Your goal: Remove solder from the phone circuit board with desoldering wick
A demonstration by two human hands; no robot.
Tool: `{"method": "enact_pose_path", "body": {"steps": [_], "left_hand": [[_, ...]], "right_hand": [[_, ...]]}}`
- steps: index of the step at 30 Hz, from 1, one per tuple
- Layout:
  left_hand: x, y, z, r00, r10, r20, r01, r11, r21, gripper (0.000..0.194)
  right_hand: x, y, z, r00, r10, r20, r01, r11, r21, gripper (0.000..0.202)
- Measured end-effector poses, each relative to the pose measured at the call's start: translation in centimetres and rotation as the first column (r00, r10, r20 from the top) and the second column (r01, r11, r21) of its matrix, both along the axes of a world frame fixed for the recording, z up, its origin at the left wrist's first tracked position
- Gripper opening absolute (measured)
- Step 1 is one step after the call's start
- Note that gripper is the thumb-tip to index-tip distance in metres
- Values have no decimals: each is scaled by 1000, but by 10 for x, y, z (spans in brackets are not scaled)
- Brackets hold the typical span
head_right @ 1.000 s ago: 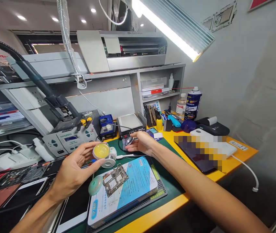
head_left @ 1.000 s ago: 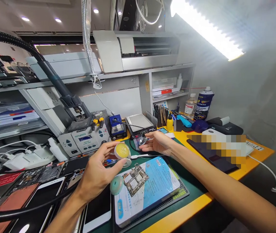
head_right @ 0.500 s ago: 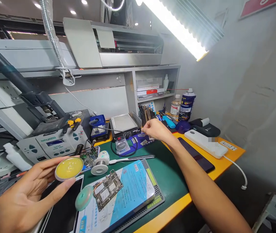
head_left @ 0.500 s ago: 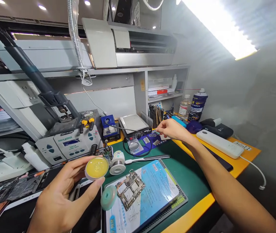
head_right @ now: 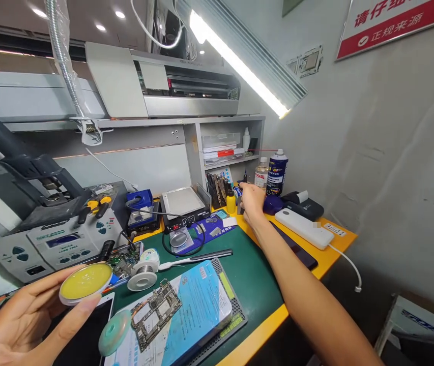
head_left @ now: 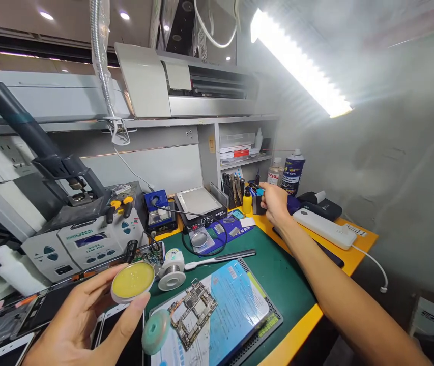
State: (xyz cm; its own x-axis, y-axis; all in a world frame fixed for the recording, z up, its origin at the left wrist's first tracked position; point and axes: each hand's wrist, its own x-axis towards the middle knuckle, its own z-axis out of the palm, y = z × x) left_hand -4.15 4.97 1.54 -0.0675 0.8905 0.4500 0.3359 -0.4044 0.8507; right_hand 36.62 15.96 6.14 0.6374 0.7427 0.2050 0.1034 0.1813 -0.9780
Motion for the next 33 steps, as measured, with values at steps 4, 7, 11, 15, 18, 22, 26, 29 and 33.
{"method": "enact_pose_path", "body": {"steps": [4, 7, 11, 15, 18, 22, 26, 29, 33], "left_hand": [[1, -2, 1, 996, 23, -88, -20, 999, 45, 52], [3, -3, 2, 989, 10, -147, 1, 997, 77, 58], [8, -4, 3, 982, -6, -190, 24, 995, 95, 58], [12, -5, 8, 980, -24, -199, 47, 993, 111, 56], [12, -5, 12, 982, -19, -189, 42, 992, 121, 55], [13, -7, 15, 982, -36, -187, 60, 990, 125, 53], [18, -11, 17, 980, -51, -191, 77, 989, 128, 53], [19, -11, 18, 980, -56, -193, 83, 987, 134, 54], [16, -9, 19, 984, -40, -176, 66, 988, 141, 53]], "right_hand": [[-6, 0, -6, 995, -41, 91, 48, 997, -68, 37], [-13, 4, -3, 981, -15, 195, 35, 995, -96, 36], [-25, 23, 16, 945, 61, 320, -18, 991, -136, 35], [-36, 45, 38, 915, 129, 381, -59, 980, -191, 35], [-40, 50, 46, 905, 146, 401, -64, 976, -209, 35], [-41, 46, 49, 899, 158, 408, -68, 972, -226, 35], [-41, 42, 56, 900, 145, 412, -57, 974, -218, 34], [-40, 39, 72, 893, 93, 439, -22, 986, -163, 34], [-36, 29, 104, 864, -1, 504, 33, 998, -55, 35]]}}
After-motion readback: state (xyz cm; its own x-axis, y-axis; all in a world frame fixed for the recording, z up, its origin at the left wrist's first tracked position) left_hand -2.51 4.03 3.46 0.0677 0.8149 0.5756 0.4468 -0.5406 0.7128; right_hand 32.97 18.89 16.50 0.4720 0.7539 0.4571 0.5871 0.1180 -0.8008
